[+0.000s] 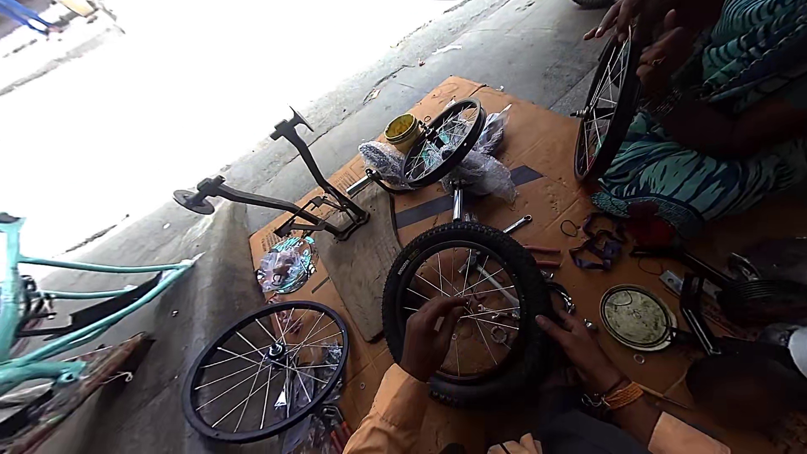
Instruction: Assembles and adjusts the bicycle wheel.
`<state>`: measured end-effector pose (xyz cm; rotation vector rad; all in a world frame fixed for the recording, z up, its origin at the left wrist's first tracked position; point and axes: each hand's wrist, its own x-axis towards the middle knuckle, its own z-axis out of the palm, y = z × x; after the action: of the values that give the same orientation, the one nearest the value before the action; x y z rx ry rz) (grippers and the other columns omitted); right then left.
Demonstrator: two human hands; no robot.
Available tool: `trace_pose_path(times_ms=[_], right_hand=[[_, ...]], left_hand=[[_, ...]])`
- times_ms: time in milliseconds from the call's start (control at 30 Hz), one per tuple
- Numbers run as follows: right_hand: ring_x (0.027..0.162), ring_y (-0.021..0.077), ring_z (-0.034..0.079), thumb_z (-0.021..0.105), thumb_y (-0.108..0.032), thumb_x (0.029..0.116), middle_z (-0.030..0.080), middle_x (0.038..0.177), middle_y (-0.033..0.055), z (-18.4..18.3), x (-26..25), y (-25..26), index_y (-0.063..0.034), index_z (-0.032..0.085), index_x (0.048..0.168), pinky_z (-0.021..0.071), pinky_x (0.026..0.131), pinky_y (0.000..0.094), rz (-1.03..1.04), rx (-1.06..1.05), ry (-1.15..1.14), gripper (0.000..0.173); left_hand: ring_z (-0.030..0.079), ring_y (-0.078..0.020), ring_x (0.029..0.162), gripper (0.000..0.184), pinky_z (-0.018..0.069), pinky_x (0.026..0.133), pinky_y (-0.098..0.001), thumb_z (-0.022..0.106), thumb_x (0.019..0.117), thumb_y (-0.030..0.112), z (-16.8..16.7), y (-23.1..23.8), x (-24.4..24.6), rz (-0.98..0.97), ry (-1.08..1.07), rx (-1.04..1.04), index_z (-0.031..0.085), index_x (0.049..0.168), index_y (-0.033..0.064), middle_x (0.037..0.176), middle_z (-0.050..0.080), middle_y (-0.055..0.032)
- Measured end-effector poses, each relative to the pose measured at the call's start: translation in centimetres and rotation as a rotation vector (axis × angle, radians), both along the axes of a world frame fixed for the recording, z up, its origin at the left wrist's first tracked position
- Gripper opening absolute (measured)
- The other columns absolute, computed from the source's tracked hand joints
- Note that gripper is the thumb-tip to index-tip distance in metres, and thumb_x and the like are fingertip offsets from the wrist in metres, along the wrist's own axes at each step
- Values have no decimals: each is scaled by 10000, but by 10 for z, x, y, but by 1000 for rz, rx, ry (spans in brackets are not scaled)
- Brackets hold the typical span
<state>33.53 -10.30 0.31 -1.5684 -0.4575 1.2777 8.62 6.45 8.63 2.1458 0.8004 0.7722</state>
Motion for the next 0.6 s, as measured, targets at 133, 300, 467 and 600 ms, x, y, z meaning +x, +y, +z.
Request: trace_pose_path(times_ms=[133,300,467,600], right_hand=[[1047,252,713,728,-328,944,717,1179,135,-4,11,6,-69,579,1379,610,900,430,49,19,90,529],[1058,295,704,753,-183,898,692,1222,172,-4,4,33,-95,501,1457,604,902,469,-70,100,243,620],[1017,175,725,833,-296,750,726,1148,65,58,-25,41,-100,550,1405,636,865,381,38,173,-184,740],[981,71,709,855,-549,735,720,1102,-37,113,-61,37,-137,544,1375,637,845,321,246,383,-401,822]], left_hand=[[723,-86,930,214,619,860,-313,609,1018,183,-17,1,-58,467,65,-94,714,1172,79,1047,753,-16],[725,-84,902,219,619,837,-280,637,1004,181,-41,-32,-73,485,55,-266,712,1170,60,1019,757,-19],[722,-134,995,426,631,864,-333,717,949,253,-29,-23,-72,359,-8,-313,635,1332,86,1192,721,-34],[668,-167,1117,514,605,937,-353,844,825,254,-24,-30,-94,421,-75,-144,677,1282,88,1277,656,-73]])
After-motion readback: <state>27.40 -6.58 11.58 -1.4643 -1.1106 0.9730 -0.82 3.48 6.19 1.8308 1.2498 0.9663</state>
